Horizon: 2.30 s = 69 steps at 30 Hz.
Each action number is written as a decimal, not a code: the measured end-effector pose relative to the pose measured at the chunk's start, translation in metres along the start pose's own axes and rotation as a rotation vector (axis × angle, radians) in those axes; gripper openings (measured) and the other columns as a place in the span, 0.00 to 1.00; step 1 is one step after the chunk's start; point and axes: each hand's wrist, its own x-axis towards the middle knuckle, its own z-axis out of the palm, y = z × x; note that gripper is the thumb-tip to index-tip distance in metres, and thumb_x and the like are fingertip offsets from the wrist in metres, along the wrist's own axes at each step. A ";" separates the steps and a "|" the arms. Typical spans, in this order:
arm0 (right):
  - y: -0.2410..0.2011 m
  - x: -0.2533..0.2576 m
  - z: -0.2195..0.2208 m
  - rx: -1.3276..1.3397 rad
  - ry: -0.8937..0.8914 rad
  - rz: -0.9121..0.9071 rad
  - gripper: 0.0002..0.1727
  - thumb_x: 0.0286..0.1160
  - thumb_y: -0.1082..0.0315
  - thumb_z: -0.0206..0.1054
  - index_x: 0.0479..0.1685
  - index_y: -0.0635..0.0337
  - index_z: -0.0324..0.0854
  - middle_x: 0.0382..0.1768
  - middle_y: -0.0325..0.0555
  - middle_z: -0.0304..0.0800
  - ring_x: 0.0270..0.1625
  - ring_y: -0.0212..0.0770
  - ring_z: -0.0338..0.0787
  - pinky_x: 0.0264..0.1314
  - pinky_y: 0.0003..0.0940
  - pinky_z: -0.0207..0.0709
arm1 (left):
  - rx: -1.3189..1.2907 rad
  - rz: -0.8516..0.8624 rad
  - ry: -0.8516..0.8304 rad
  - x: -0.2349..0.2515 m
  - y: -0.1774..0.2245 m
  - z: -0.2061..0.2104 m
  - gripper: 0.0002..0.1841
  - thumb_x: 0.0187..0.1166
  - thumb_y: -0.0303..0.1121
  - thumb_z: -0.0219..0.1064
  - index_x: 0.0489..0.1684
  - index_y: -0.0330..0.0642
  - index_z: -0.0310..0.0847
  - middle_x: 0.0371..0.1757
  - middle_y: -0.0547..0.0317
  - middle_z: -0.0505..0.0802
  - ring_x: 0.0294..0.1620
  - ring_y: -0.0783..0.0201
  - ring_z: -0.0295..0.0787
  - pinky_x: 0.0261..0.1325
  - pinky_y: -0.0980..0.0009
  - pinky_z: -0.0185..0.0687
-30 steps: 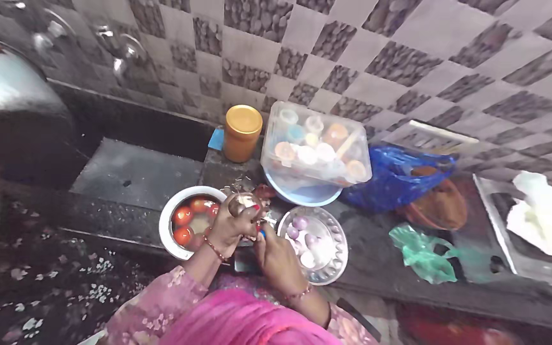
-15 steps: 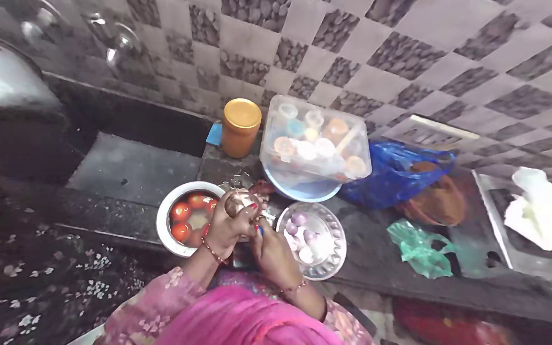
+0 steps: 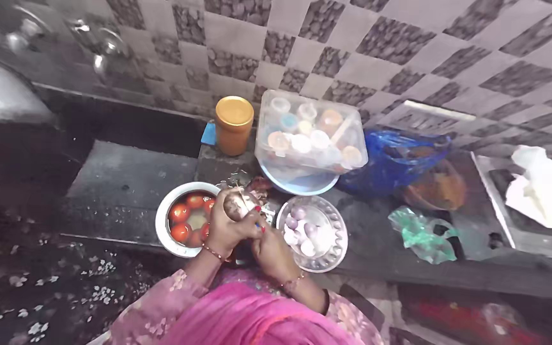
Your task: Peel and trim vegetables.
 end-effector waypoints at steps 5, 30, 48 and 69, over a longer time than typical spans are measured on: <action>-0.001 0.005 -0.005 -0.028 -0.040 0.041 0.24 0.89 0.55 0.50 0.65 0.65 0.81 0.31 0.57 0.91 0.37 0.60 0.94 0.40 0.60 0.84 | -0.172 -0.118 -0.043 -0.003 0.007 0.003 0.36 0.39 0.23 0.77 0.58 0.36 0.71 0.42 0.56 0.93 0.40 0.66 0.93 0.42 0.70 0.91; 0.022 0.007 -0.043 0.850 -0.305 0.172 0.08 0.85 0.64 0.52 0.39 0.53 0.73 0.22 0.25 0.67 0.21 0.18 0.67 0.25 0.16 0.64 | -0.192 -0.293 -0.102 0.002 -0.002 -0.010 0.41 0.51 0.18 0.69 0.76 0.32 0.62 0.44 0.58 0.88 0.38 0.71 0.89 0.40 0.75 0.88; 0.032 0.038 -0.053 0.704 -0.046 0.270 0.11 0.72 0.62 0.72 0.44 0.61 0.86 0.29 0.37 0.85 0.29 0.26 0.83 0.36 0.27 0.81 | 0.152 -0.250 -0.457 0.022 0.012 -0.033 0.36 0.50 0.24 0.72 0.69 0.35 0.74 0.51 0.63 0.90 0.46 0.74 0.89 0.49 0.75 0.88; 0.068 -0.016 -0.049 1.079 0.366 0.359 0.05 0.77 0.69 0.64 0.45 0.59 0.77 0.23 0.29 0.82 0.16 0.19 0.69 0.18 0.15 0.65 | 1.057 -0.002 -0.677 0.165 0.057 -0.046 0.35 0.65 0.27 0.81 0.77 0.38 0.76 0.68 0.35 0.86 0.64 0.43 0.86 0.70 0.44 0.77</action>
